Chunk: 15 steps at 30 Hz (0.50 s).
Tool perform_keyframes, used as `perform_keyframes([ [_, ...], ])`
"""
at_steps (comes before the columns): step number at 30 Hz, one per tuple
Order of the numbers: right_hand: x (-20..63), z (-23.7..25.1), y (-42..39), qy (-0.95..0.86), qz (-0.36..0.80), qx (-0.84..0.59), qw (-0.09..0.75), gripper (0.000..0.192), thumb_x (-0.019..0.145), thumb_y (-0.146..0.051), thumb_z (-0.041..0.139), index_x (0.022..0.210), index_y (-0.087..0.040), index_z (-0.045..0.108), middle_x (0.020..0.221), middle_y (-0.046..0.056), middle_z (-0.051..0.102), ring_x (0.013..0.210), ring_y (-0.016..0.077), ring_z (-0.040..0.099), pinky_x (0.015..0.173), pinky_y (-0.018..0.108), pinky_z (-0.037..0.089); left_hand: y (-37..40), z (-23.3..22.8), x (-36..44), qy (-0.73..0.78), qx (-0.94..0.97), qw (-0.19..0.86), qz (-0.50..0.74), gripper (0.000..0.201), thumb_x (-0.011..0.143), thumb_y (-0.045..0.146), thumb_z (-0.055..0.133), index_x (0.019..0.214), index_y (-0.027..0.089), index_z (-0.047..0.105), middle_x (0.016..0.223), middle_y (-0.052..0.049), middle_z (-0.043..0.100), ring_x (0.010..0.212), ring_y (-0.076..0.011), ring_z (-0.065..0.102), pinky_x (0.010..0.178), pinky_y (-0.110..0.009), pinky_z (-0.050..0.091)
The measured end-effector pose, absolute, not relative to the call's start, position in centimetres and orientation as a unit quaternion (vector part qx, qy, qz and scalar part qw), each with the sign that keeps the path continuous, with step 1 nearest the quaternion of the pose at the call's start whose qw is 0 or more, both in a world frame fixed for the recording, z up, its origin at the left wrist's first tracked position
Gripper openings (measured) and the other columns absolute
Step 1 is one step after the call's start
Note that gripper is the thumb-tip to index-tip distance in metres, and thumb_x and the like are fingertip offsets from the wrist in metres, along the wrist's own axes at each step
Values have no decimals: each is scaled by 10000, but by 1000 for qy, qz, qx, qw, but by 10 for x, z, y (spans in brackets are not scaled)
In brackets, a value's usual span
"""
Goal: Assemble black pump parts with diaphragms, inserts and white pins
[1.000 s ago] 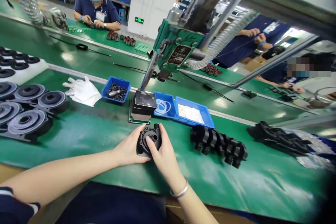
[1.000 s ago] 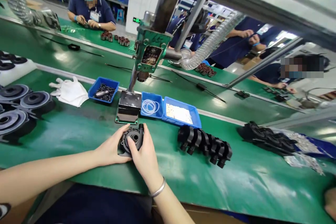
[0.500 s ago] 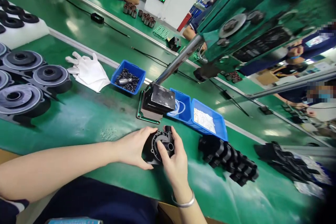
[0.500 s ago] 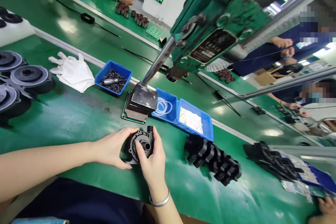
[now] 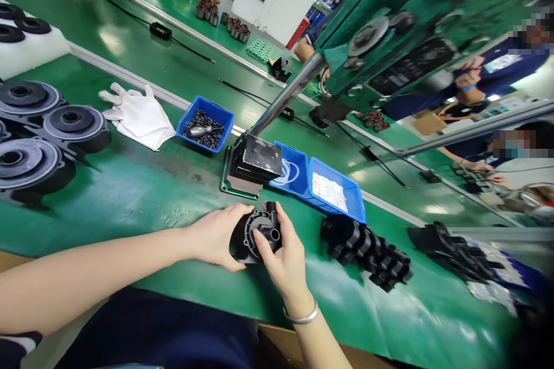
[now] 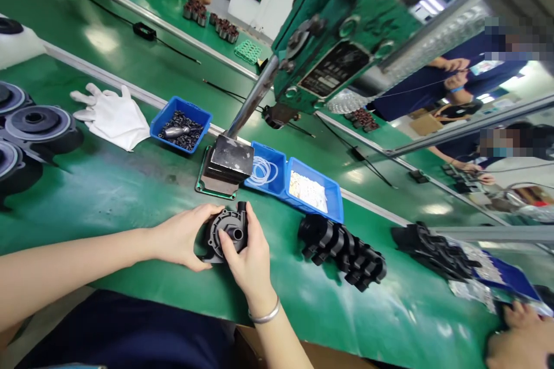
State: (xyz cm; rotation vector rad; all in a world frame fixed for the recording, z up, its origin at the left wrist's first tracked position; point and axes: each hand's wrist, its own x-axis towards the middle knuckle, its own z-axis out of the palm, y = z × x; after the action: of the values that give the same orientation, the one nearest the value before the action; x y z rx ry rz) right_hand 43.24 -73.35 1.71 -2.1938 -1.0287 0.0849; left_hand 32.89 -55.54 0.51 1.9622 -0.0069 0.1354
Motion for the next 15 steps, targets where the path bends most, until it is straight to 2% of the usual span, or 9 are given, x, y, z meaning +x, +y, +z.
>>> perform_keyframes([
  [4,428,26,-728,-397,54,-848,348,691,904,-407,612,1492,-133,374,1444,180,533,1317,301,537,1117,496,444,-563,3,324,15,851,519,73,970,583,347,841,1403,202,342,1379,-159,538,1241,-341,581,1059,-477,490],
  [6,419,36,-727,-399,55,-854,329,800,846,-437,678,1498,-112,347,1466,196,495,1348,314,494,1142,497,411,-570,-3,320,31,866,489,103,931,638,359,806,1417,210,317,1405,-157,524,1274,-328,564,1076,-468,486],
  [9,404,51,-726,-380,20,-874,301,1056,685,-509,813,1510,-88,306,1448,216,468,1347,342,454,1150,494,391,-576,-18,318,33,885,447,127,919,665,412,799,1421,221,313,1383,-145,554,1227,-329,609,1008,-461,545],
  [12,398,58,-731,-339,9,-901,270,1066,647,-449,815,1510,-80,310,1316,204,526,1240,346,513,1083,496,446,-576,-31,318,11,906,401,133,1011,609,446,847,1436,247,301,1386,-128,566,1196,-337,636,952,-430,584],
  [15,403,54,-746,-333,22,-914,231,1017,650,-411,781,1505,-94,332,1227,178,563,1150,347,553,1022,516,476,-573,-39,317,-26,930,339,142,959,673,507,798,1451,258,297,1403,-129,569,1179,-326,654,922,-402,603],
])
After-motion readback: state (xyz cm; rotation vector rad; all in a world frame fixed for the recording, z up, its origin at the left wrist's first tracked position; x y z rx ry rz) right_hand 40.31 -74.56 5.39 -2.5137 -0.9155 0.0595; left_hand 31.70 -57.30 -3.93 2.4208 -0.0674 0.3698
